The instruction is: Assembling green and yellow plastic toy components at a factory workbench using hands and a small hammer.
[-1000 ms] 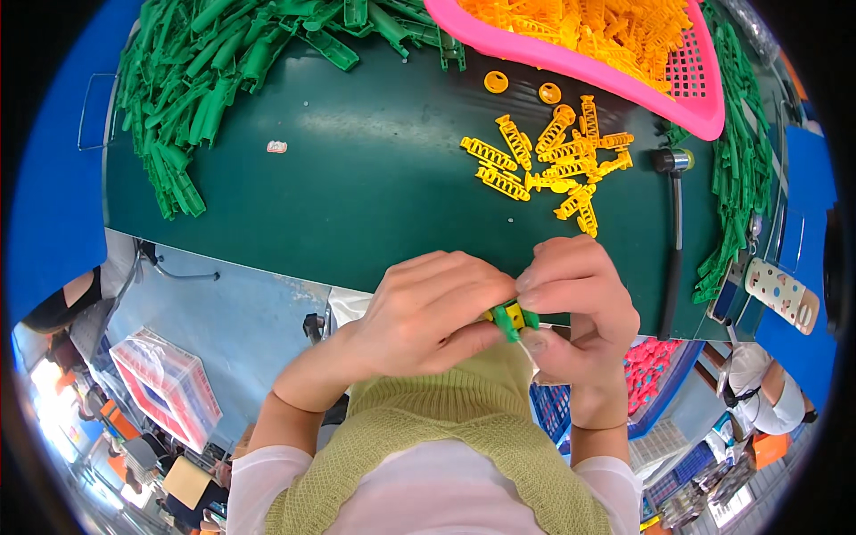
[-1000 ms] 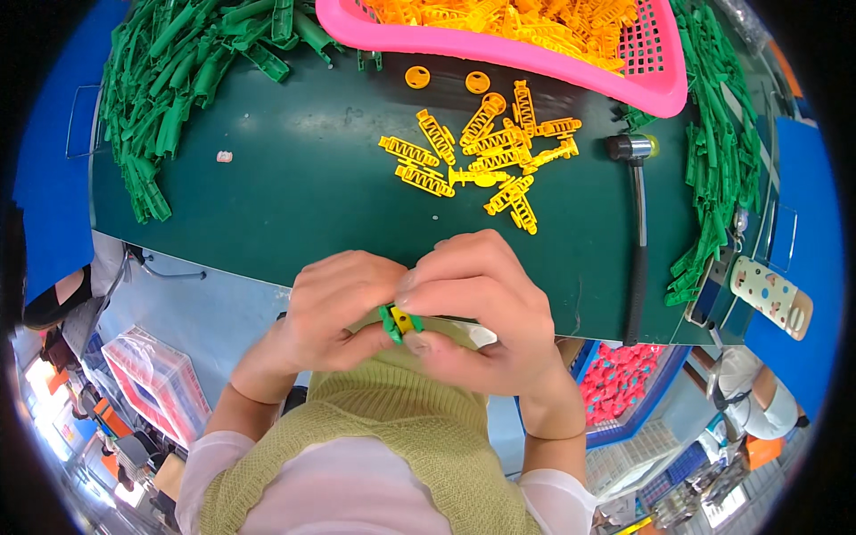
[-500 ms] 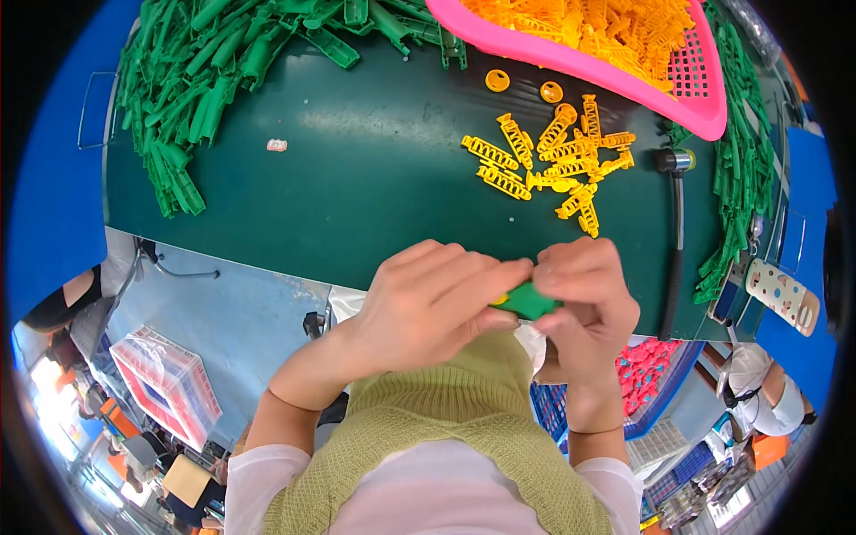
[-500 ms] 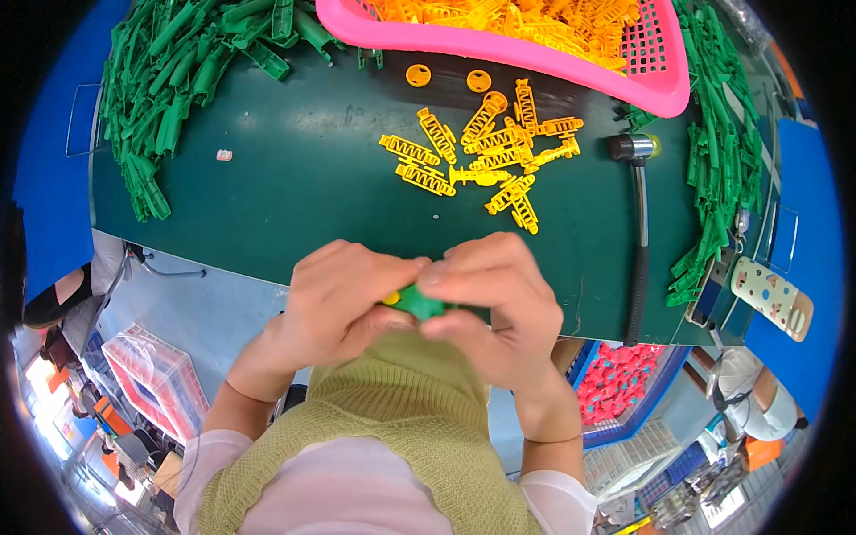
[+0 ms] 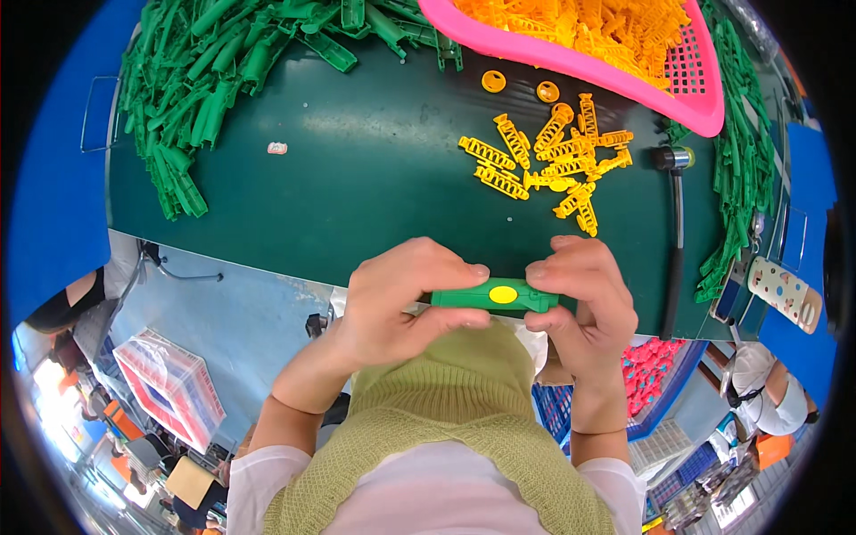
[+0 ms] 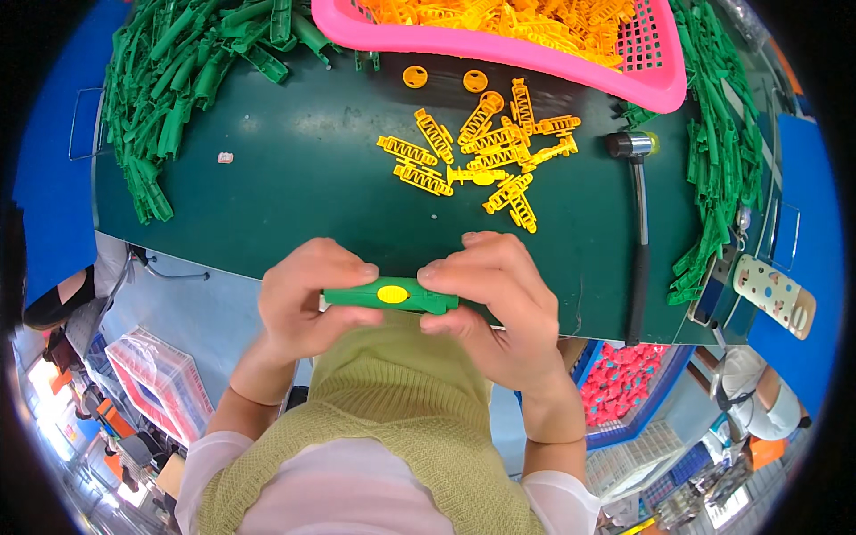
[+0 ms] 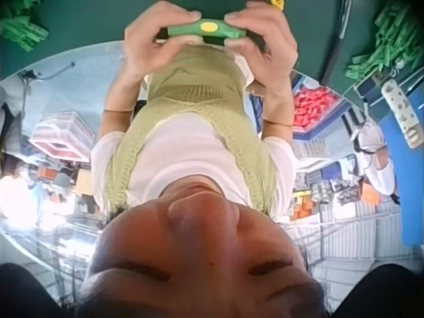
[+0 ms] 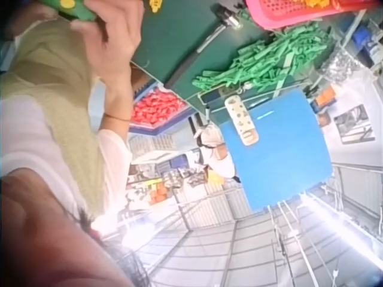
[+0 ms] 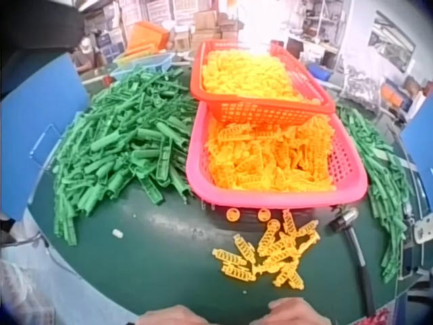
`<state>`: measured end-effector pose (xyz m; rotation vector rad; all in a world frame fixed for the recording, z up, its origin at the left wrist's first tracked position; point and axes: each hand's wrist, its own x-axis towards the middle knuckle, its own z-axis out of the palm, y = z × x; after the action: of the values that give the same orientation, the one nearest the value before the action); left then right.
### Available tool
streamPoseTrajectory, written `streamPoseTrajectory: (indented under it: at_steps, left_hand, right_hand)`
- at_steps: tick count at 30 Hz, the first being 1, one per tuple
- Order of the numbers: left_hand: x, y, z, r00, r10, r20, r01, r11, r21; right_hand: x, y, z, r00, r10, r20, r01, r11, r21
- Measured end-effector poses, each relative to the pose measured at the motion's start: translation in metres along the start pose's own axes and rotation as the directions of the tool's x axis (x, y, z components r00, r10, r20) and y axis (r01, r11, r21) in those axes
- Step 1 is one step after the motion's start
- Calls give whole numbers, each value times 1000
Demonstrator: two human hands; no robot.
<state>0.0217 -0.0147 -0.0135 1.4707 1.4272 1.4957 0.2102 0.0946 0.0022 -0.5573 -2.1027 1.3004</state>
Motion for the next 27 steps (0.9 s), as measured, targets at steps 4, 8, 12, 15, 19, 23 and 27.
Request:
streamPoseTrajectory:
  at_steps: [4,8,12,15,19,23,27]
  left_hand:
    - [2,2,5,993,-120,-19,109,952,-286]
    - [1,0,13,999,43,22,-40,991,-127]
    - [4,5,15,999,42,-6,-42,998,35]
    - [18,-2,16,989,144,-47,-134,977,169]
    - [21,-8,12,989,99,-112,-68,964,257]
    - [20,-17,15,994,52,-98,-24,962,273]
    - [19,-25,20,991,98,-94,-70,962,262]
  right_hand:
    - [-2,4,11,998,20,56,-19,1000,-20]
    - [0,4,19,998,-51,29,53,998,-43]
    - [3,6,19,998,-63,14,64,995,-77]
    - [11,4,9,1000,0,-3,0,983,-182]
    - [23,4,-12,980,112,-164,-148,963,-224]
    - [52,20,-21,998,23,-54,-45,886,-461]
    - [93,34,5,983,-179,32,151,706,-692]
